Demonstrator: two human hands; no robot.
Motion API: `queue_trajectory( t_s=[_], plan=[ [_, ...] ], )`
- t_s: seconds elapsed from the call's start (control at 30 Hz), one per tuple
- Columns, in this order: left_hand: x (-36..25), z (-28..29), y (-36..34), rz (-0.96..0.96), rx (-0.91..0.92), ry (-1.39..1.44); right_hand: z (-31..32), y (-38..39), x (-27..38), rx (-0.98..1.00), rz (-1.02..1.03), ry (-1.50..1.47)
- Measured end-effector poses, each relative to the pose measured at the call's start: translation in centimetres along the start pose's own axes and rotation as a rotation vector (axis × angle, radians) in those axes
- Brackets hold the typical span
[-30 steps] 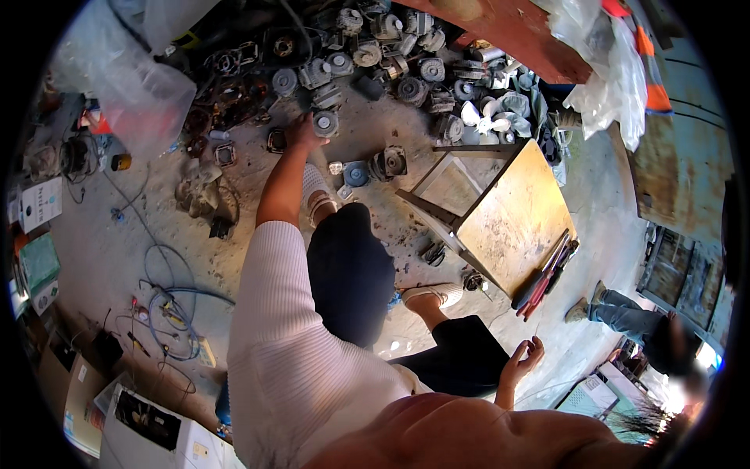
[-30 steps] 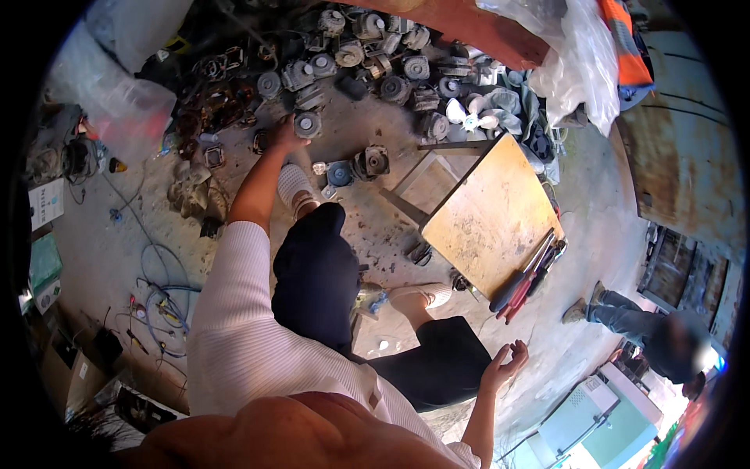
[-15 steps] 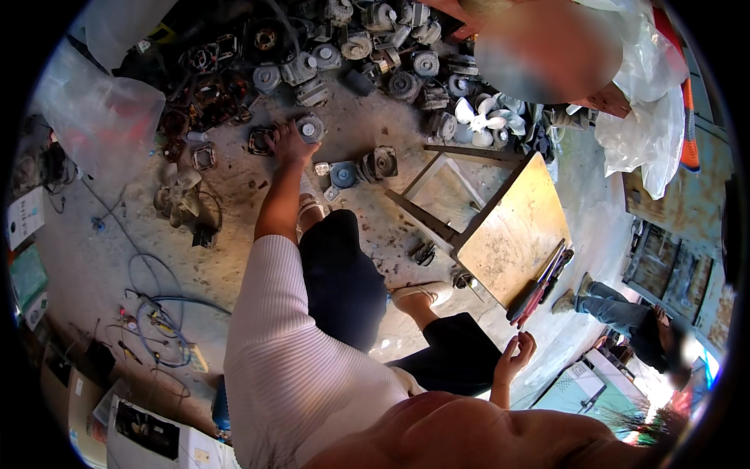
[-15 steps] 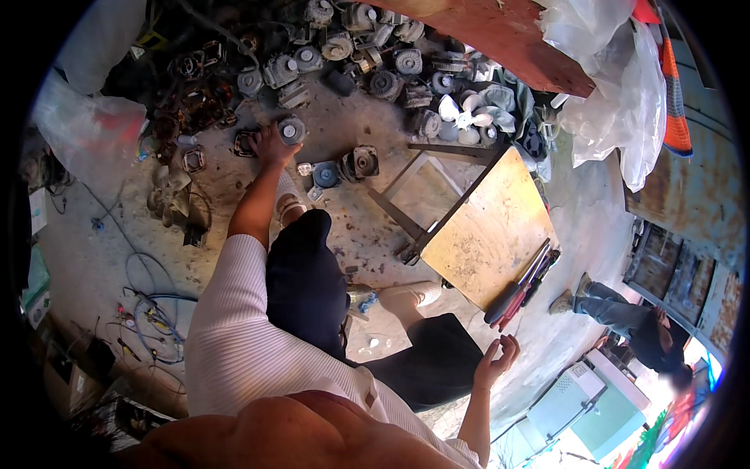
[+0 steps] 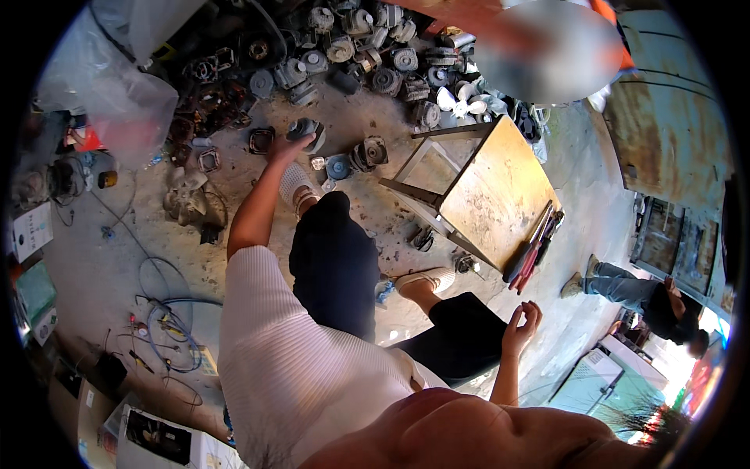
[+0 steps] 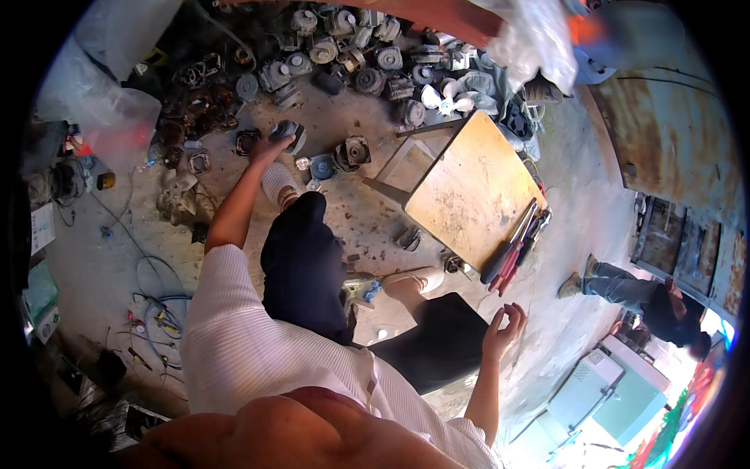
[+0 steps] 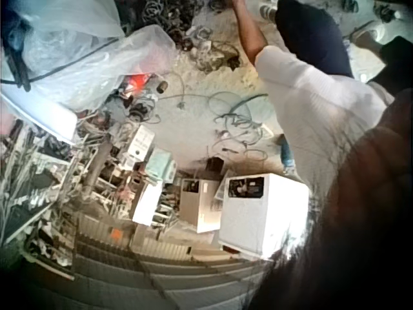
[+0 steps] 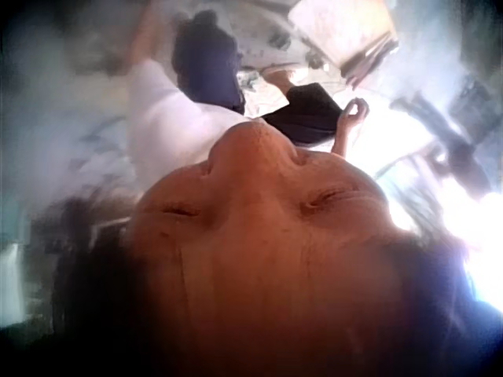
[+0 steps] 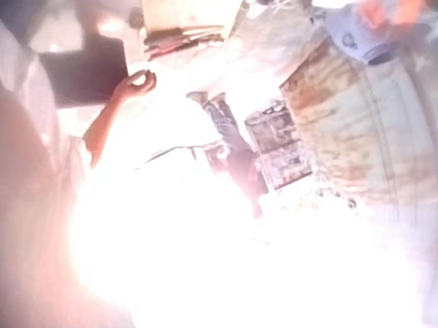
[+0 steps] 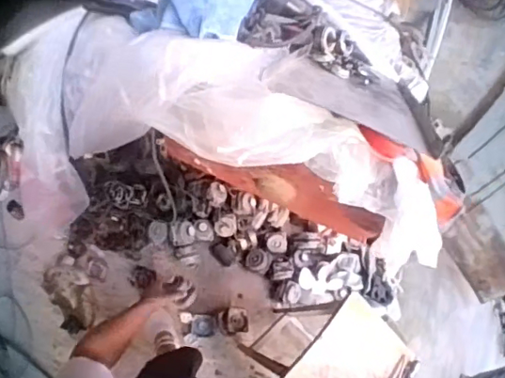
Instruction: The person disassembles an electric motor by removing screws from the housing with a socket wrench and then pulling the internal rotor assembly out of the casing by hand.
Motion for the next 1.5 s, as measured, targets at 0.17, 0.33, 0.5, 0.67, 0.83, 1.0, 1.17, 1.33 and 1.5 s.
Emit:
queue_trajectory(
  t_s=[0.17,0.33,0.5,0.67,0.83,1.0,1.17,1.33,1.5],
  plan=[
    [-6.0,0.7,10.5,0.123,0.504,0.888,1.1,0.5,0.4,-0.055,0.037,-0.052],
    [-17.1,2.3,19.6,-0.096,0.762,1.003,2.9,2.1,1.2,-0.172,0.062,-0.152],
    [-24.5,0.3,27.2,-0.220,1.070,1.002,4.6,4.2,1.4,-0.291,0.089,-0.135],
    [-29.5,-2.6,31.9,-0.351,0.978,0.783,5.4,5.9,0.3,-0.361,0.029,-0.191],
    [-34.2,-6.1,35.3,-0.799,0.481,0.175,5.9,6.4,0.3,-0.423,0.027,-0.218],
    [-36.3,-8.9,38.7,-1.178,-0.156,-0.417,5.7,6.6,0.6,-0.384,-0.001,-0.199],
    [-36.6,-12.6,39.3,-1.236,-0.185,-0.623,5.2,6.5,1.1,-0.339,0.011,-0.153],
    [-36.8,-13.1,38.1,-1.179,-0.197,-0.669,3.6,2.6,-0.8,-0.360,-0.165,-0.429],
    [-35.8,-13.8,38.0,-1.163,-0.192,-0.683,0.3,-5.6,-2.0,-0.340,-0.305,-0.650]
  ],
)
Point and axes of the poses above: each hand's wrist, its own y-axis away from the middle knuckle, its own z-axis out of the back of the hand, x = y × z, the point moved 8 cm from there along -y, towards the middle knuckle, and after that the axes turned 1 degree about z, right-handed, at the moved point
